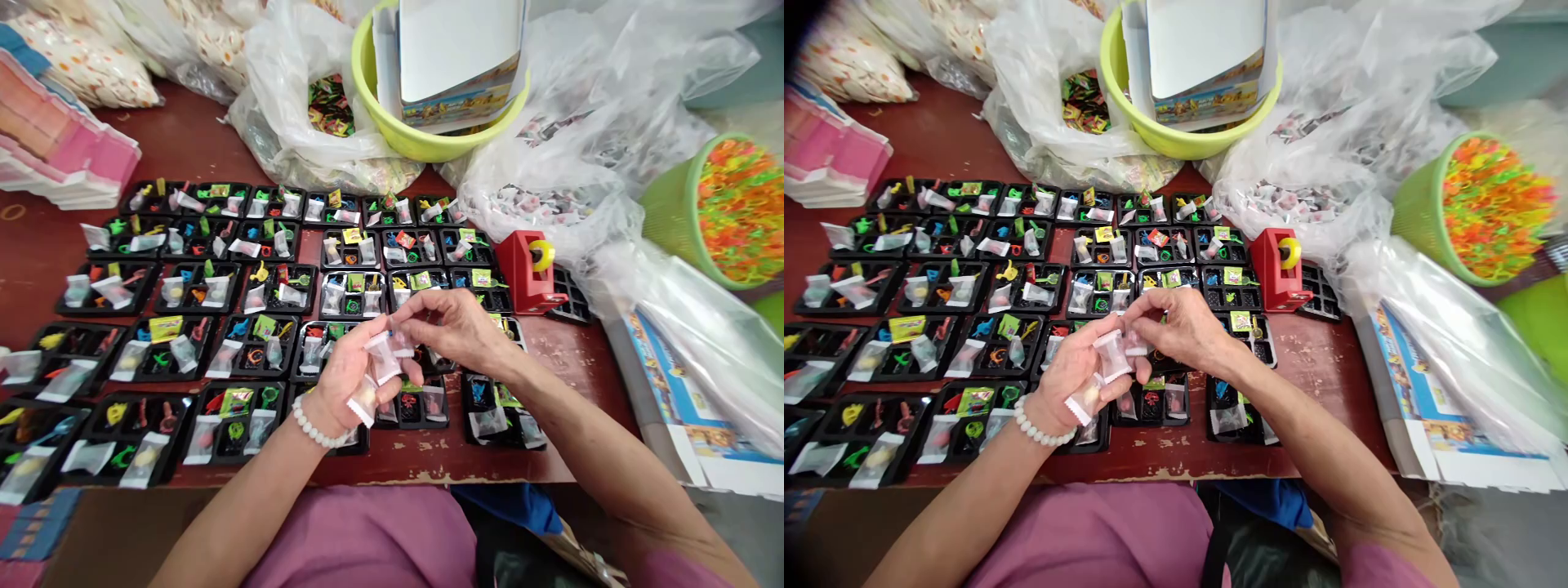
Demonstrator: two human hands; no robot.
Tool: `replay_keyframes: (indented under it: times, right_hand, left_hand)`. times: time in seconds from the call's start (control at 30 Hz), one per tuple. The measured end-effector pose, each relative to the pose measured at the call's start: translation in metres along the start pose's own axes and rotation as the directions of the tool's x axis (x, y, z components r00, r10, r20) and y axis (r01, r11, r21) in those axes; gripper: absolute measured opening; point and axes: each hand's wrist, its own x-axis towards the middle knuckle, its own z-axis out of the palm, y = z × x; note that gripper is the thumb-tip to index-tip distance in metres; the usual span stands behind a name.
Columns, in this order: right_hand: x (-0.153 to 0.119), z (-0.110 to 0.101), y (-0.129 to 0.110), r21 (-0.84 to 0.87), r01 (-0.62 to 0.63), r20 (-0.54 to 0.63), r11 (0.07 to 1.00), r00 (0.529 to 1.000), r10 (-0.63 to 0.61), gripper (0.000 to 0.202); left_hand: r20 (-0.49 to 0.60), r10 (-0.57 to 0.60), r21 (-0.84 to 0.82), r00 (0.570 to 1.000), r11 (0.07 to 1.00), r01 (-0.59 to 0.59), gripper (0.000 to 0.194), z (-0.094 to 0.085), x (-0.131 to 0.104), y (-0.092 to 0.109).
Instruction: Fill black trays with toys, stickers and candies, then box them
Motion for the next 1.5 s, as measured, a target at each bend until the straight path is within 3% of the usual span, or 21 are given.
replay_keyframes:
  times: [0.07,0.13,0.2,0.23,0.3,0.4,0.63,0.77,0.87,0.93,1.0,1.03,1.1,1.13,1.23,1.3,1.4,1.5]
  right_hand:
    - [0.007,-0.026,0.006,-0.127,0.035,-0.206,0.991,0.977,-0.061,0.015]
    - [0.016,-0.063,0.019,-0.352,-0.031,-0.430,0.936,0.893,-0.132,0.017]
    - [0.025,-0.100,0.035,-0.570,-0.262,-0.578,0.779,0.801,-0.153,0.021]
    - [0.029,-0.115,0.044,-0.636,-0.374,-0.605,0.675,0.784,-0.136,0.023]
    - [0.034,-0.135,0.060,-0.734,-0.481,-0.586,0.479,0.805,-0.089,0.026]
    - [0.035,-0.140,0.075,-0.807,-0.472,-0.519,0.356,0.854,-0.043,0.026]
    - [0.046,-0.133,0.079,-0.822,-0.454,-0.511,0.344,0.855,-0.093,0.028]
    - [0.062,-0.137,0.082,-0.798,-0.454,-0.518,0.397,0.853,-0.064,0.023]
    - [0.058,-0.127,0.070,-0.771,-0.429,-0.528,0.470,0.844,-0.097,0.020]
    - [0.043,-0.106,0.051,-0.744,-0.300,-0.484,0.598,0.858,-0.172,0.018]
    - [0.019,-0.073,0.025,-0.674,0.011,-0.329,0.738,0.891,-0.314,0.016]
    - [0.006,-0.053,0.012,-0.621,0.183,-0.201,0.762,0.902,-0.381,0.016]
    - [-0.020,-0.012,-0.009,-0.530,0.475,0.100,0.703,0.857,-0.505,0.019]
    - [-0.030,0.008,-0.016,-0.535,0.547,0.201,0.644,0.823,-0.531,0.021]
    - [-0.045,0.053,-0.018,-0.663,0.543,0.227,0.516,0.802,-0.552,0.028]
    - [-0.047,0.067,-0.013,-0.726,0.511,0.192,0.460,0.793,-0.578,0.029]
    - [-0.050,0.071,-0.010,-0.728,0.522,0.183,0.446,0.774,-0.606,0.026]
    - [-0.053,0.052,-0.009,-0.601,0.538,0.120,0.590,0.792,-0.599,0.027]
  left_hand:
    - [-0.047,0.022,-0.066,0.999,0.997,-0.026,0.041,-0.002,0.000,0.002]
    - [-0.097,0.049,-0.135,0.994,0.989,-0.062,0.039,-0.002,-0.001,0.005]
    - [-0.122,0.053,-0.186,0.991,0.980,-0.075,0.040,0.000,-0.001,0.007]
    - [-0.127,0.048,-0.207,0.991,0.976,-0.074,0.041,0.001,-0.002,0.008]
    - [-0.127,0.028,-0.244,0.991,0.968,-0.058,0.043,0.002,-0.002,0.009]
    - [-0.128,0.003,-0.283,0.992,0.958,-0.040,0.044,0.003,-0.003,0.011]
    - [-0.144,-0.001,-0.284,0.990,0.958,-0.040,0.047,0.003,-0.002,0.010]
    - [-0.148,-0.016,-0.288,0.989,0.957,-0.027,0.048,0.006,-0.001,0.009]
    - [-0.144,-0.008,-0.320,0.990,0.947,-0.039,0.045,0.004,-0.003,0.009]
    - [-0.148,-0.006,-0.338,0.989,0.940,-0.045,0.042,0.002,-0.004,0.009]
    - [-0.167,0.000,-0.356,0.986,0.932,-0.060,0.040,0.000,-0.004,0.009]
    - [-0.181,0.000,-0.357,0.984,0.932,-0.066,0.039,0.000,-0.003,0.008]
    - [-0.216,-0.004,-0.336,0.976,0.939,-0.070,0.039,0.001,-0.003,0.007]
    - [-0.237,-0.011,-0.319,0.972,0.946,-0.067,0.039,0.003,-0.003,0.007]
    - [-0.312,-0.005,-0.273,0.950,0.958,-0.084,0.037,0.008,-0.007,0.005]
    - [-0.335,0.013,-0.243,0.942,0.965,-0.100,0.034,0.010,-0.009,0.003]
    - [-0.331,0.023,-0.194,0.943,0.977,-0.092,0.030,0.012,-0.011,0.000]
    - [-0.301,0.063,-0.192,0.952,0.973,-0.126,0.030,0.013,-0.011,-0.004]
